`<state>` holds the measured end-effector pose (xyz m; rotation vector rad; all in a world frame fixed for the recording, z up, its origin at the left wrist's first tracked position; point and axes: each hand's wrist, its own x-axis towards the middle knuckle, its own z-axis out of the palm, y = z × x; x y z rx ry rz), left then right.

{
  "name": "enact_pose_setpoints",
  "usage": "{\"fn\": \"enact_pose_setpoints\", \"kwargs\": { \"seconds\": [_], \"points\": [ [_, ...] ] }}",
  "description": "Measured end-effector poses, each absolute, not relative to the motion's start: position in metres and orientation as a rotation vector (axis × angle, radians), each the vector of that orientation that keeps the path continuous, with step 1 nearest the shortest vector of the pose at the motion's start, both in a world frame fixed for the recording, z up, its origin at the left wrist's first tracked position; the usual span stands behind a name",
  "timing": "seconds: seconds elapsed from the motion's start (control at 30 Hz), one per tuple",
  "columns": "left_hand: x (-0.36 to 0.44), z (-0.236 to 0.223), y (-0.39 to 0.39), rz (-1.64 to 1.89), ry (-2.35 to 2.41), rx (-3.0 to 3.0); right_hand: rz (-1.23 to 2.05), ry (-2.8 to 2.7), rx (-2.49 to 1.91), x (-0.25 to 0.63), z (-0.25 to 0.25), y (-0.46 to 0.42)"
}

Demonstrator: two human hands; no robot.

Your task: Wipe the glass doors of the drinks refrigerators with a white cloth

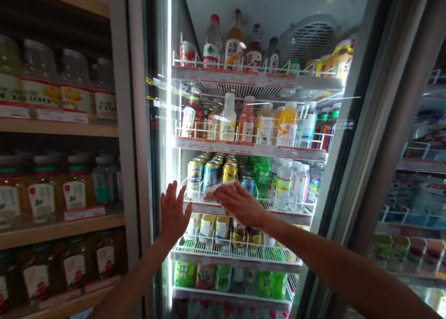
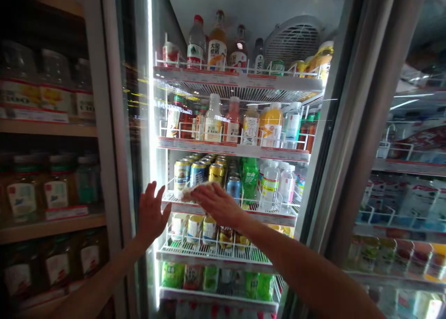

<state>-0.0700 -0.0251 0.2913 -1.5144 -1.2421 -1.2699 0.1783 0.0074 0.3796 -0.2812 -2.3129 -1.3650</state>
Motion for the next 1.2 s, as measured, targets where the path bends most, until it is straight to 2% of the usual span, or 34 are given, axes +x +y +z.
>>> {"fn": "enact_pose_setpoints", "kwargs": {
  "seconds": [0.07,0.1,0.27,0.33,0.4,0.53,0.6,0.67,0.83,0.9,0.97,1.1,1.17,1.2],
  "points": [
    [-0.072,0.298,-0.028,-1.265,-1.217,-1.51,-1.426,-2.35,-0.17,0.188,0.37,0.009],
    [-0.072,0.304,-0.029,-1.263,-1.195,-1.511,-1.425,-2.322,-0.203,0.195,0.385,0.011],
    [-0.054,0.356,-0.026,-1.293,-1.05,-1.553,-1.197,-1.715,-0.715,0.232,0.544,0.027],
    [-0.043,0.372,-0.018,-1.307,-1.014,-1.548,-1.15,-1.584,-0.757,0.233,0.567,0.028],
    [-0.036,0.377,-0.01,-1.311,-1.002,-1.532,-1.164,-1.656,-0.754,0.228,0.54,0.023],
    [-0.033,0.369,0.002,-1.303,-0.99,-1.502,-1.3,-2.06,-0.588,0.229,0.411,0.005],
    [-0.035,0.364,0.004,-1.3,-0.979,-1.498,-1.406,-2.196,-0.378,0.243,0.376,0.002],
    [-0.036,0.363,0.005,-1.301,-0.974,-1.5,-1.447,-2.164,-0.399,0.263,0.388,0.006],
    [-0.036,0.364,0.008,-1.324,-0.962,-1.505,-1.227,-1.524,-0.874,0.304,0.527,0.024],
    [-0.035,0.363,0.009,-1.332,-0.96,-1.498,-1.192,-1.452,-0.884,0.307,0.546,0.027],
    [-0.032,0.362,0.008,-1.317,-0.972,-1.484,-1.217,-1.595,-0.833,0.302,0.52,0.023],
    [-0.025,0.36,0.006,-1.291,-1.022,-1.438,-1.341,-2.044,-0.555,0.298,0.418,0.01],
    [-0.022,0.36,0.006,-1.299,-1.054,-1.424,-1.383,-2.165,-0.423,0.308,0.407,0.009],
    [-0.021,0.36,0.006,-1.305,-1.068,-1.422,-1.382,-2.156,-0.43,0.314,0.419,0.01]
  ]
}}
